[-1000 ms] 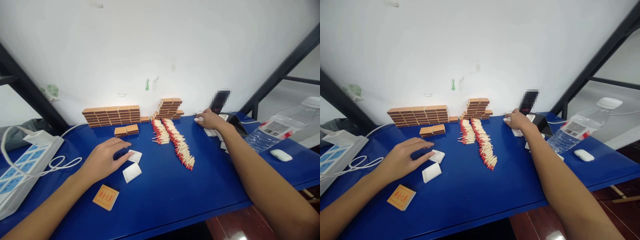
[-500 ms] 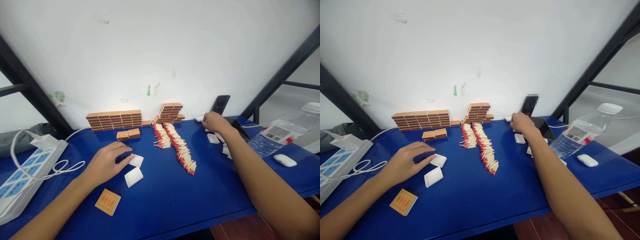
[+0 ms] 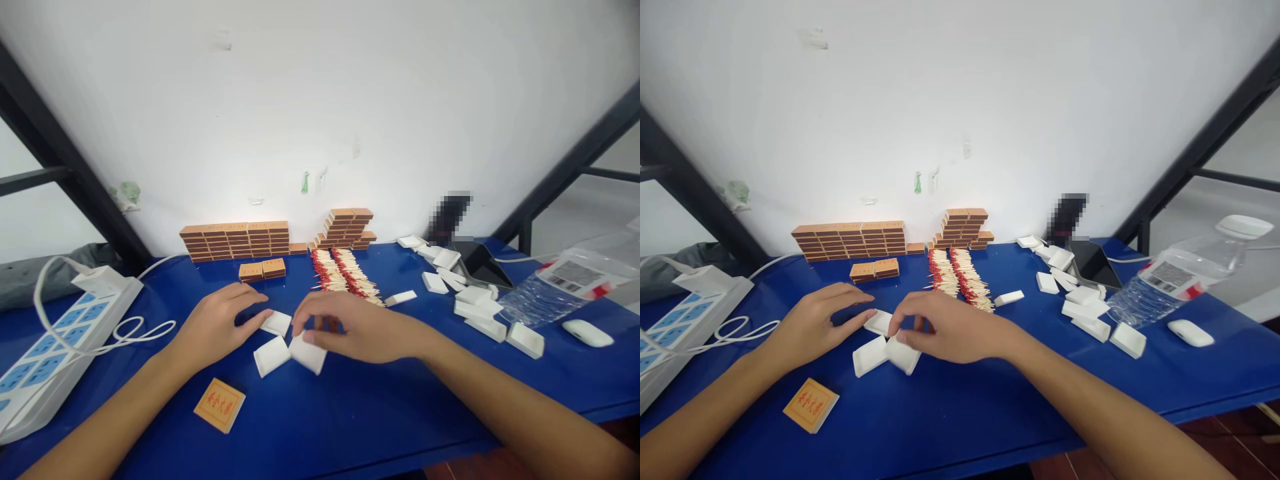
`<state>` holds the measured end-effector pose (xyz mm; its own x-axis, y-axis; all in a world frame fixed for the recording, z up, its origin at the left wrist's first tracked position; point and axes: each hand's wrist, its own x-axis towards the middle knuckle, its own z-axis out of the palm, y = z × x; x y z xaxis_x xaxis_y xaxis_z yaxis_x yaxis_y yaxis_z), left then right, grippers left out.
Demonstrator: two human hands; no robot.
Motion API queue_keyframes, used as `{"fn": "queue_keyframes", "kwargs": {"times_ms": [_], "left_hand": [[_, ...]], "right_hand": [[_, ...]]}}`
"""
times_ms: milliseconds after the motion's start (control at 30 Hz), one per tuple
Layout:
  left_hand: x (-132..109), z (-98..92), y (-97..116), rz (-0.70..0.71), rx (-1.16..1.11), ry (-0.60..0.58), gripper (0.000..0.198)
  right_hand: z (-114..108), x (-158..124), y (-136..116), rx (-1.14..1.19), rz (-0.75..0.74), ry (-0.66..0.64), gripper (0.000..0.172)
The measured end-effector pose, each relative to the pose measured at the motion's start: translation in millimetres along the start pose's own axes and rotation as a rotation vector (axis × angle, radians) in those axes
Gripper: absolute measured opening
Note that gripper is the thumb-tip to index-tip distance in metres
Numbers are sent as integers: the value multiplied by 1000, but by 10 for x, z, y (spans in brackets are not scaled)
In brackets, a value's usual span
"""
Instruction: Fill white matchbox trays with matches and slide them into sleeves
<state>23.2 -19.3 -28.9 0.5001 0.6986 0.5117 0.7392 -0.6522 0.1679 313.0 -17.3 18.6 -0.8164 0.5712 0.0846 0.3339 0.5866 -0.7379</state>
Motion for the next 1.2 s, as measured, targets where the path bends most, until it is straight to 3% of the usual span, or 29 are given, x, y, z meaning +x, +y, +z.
{"fn": "queue_keyframes", "kwargs": {"times_ms": [100, 233, 300, 400, 467, 600, 833, 1200], "left_hand": [[-4, 4, -2, 4, 7, -1, 27], [1, -1, 14, 5, 12, -2, 27], [1, -6, 29, 9, 10, -5, 27], [0, -7, 44, 11, 10, -4, 25], [0, -6, 45, 12, 10, 1, 24], [-1, -6, 37, 17, 14, 6, 24], [-4, -5, 29, 21, 30, 5, 25], [1, -13, 7, 27, 38, 53, 22]], "right_hand": [[-56, 14, 120, -152, -62, 99, 17], [-666, 77, 481, -664, -21, 617, 22], [-995, 170, 678, -983, 92, 711, 43], [-1282, 377, 930, -1237, 179, 620, 77], [-1329, 514, 1048, -1307, 206, 549, 86], [-1296, 656, 1146, -1360, 234, 511, 76], [-1282, 623, 1119, -1393, 180, 479, 49], [-1191, 680, 1101, -1427, 214, 437, 44]]}}
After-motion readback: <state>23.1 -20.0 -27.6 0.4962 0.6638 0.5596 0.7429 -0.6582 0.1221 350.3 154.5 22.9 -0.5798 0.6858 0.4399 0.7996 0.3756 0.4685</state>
